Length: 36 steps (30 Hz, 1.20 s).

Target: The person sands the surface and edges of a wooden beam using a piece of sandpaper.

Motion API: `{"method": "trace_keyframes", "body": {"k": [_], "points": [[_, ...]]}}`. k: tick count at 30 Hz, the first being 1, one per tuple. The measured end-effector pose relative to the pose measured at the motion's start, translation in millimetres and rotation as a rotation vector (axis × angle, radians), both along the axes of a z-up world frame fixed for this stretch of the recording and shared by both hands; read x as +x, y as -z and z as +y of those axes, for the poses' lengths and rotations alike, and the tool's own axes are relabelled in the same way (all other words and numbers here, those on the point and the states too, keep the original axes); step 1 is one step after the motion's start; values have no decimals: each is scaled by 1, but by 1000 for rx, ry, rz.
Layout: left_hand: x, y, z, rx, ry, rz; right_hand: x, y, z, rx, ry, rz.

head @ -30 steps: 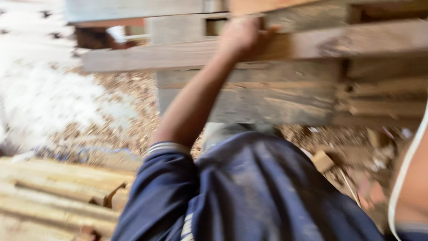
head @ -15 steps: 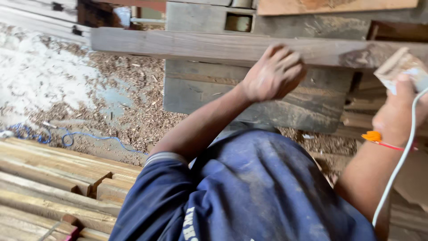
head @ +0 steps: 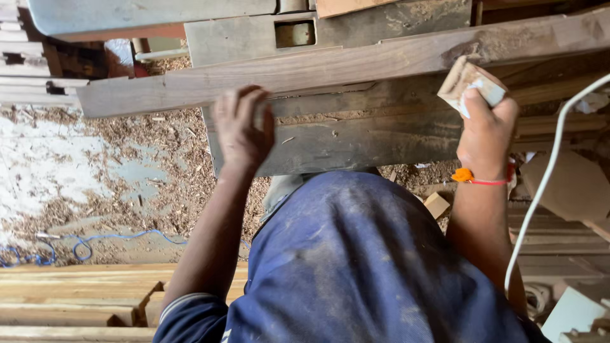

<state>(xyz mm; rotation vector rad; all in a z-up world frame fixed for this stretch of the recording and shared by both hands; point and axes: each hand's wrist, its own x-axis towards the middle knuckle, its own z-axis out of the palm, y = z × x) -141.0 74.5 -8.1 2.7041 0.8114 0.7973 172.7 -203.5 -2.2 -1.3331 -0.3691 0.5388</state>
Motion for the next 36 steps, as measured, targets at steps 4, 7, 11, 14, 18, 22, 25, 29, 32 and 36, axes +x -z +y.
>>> {"method": "trace_keyframes", "body": {"k": [4, 7, 11, 14, 18, 22, 25, 29, 32, 36], "points": [[-29, -17, 36, 12, -108, -18, -11, -5, 10, 57, 69, 58], [-39, -33, 39, -82, -147, 140, -14, -5, 12, 134, 177, 98], [-36, -39, 42, -159, -107, 292, -18, 4, 13, 220, 344, 178], [-31, -39, 46, -147, -78, 353, -32, 12, 13, 259, 385, 210], [-25, -36, 62, -155, -11, 428, -66, 19, 28, 210, 333, 262], [-16, -31, 79, -141, -5, 564, -90, 26, 43, 161, 357, 301], [-10, -29, 89, -131, -27, 652, -94, 31, 44, 160, 338, 331], [-2, -35, 99, -154, -52, 712, -84, 39, 36, 104, 345, 239], [10, -41, 102, -187, -146, 873, -71, 39, 28, 161, 359, 256], [15, -44, 106, -220, -158, 935, -57, 32, 20, 352, 399, 399]]}}
